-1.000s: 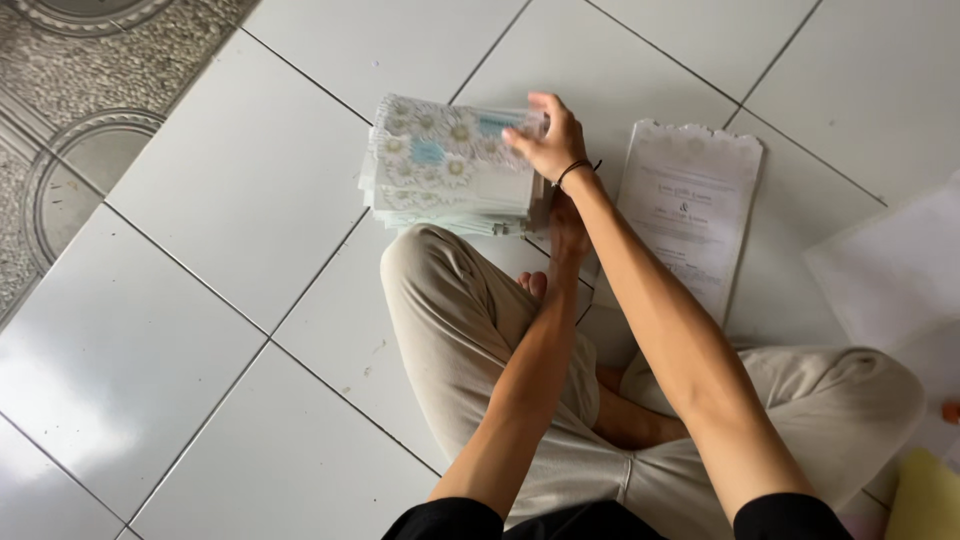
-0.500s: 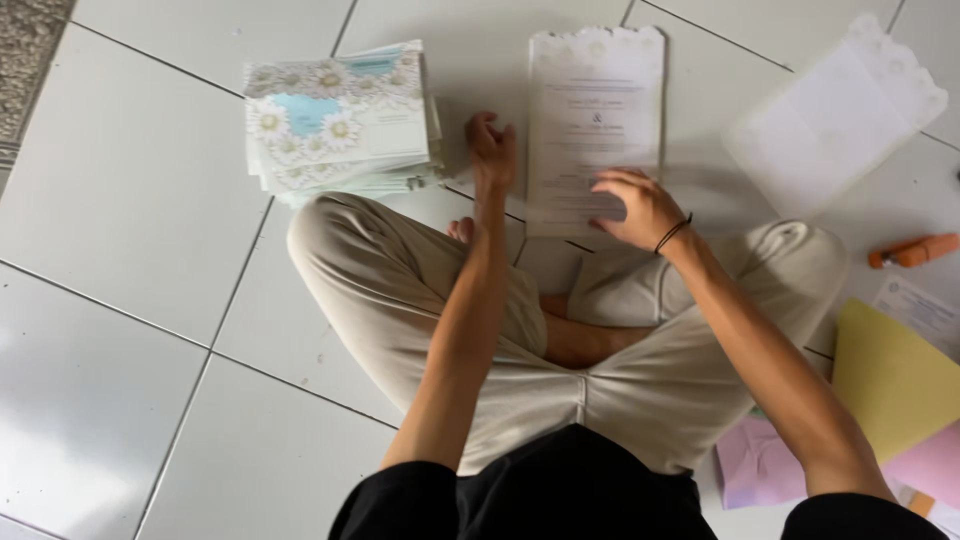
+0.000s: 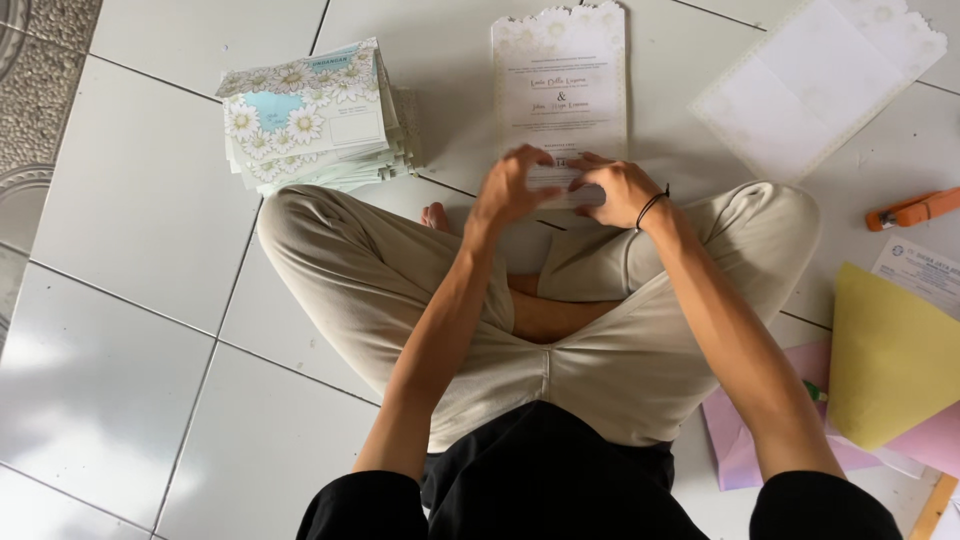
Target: The person sits on the floor and assembles invitations by placing a floral card into a white envelope. They repeatedly pick up a card, insert it into an envelope, and place the completed invitation on a growing stack.
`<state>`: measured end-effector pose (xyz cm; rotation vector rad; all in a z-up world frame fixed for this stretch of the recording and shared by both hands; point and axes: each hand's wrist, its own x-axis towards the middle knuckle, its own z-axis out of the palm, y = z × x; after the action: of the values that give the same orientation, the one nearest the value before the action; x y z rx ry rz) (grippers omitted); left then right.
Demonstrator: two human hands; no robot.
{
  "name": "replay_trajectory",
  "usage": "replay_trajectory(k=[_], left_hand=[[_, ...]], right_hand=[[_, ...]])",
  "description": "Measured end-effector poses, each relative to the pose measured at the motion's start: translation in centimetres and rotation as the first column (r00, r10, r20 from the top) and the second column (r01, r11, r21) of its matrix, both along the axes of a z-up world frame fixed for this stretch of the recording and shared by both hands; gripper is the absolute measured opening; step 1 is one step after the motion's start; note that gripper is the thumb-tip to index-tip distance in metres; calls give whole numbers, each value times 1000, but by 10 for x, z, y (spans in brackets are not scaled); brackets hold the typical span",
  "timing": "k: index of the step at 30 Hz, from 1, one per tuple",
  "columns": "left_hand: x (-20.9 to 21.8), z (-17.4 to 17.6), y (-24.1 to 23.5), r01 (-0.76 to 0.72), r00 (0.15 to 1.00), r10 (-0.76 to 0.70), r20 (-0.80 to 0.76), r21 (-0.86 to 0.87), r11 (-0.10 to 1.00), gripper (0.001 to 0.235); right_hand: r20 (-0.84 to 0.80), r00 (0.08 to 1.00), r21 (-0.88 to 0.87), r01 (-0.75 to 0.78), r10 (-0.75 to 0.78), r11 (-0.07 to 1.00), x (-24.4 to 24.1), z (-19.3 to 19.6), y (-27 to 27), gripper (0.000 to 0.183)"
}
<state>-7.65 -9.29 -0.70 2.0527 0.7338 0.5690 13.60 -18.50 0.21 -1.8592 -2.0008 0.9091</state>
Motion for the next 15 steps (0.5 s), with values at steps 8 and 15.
replay_trajectory(k=[8,15], left_hand=[[21,-11,-16,-79,920,150,-362,204,976,12],[42,-4,-11,-127,806,275,-524,301,945,10]], right_hand=[[114,985,122,117,-131,986,-10,-1,-2,15],[173,974,112,131,-150,985,-11,2,0,13]])
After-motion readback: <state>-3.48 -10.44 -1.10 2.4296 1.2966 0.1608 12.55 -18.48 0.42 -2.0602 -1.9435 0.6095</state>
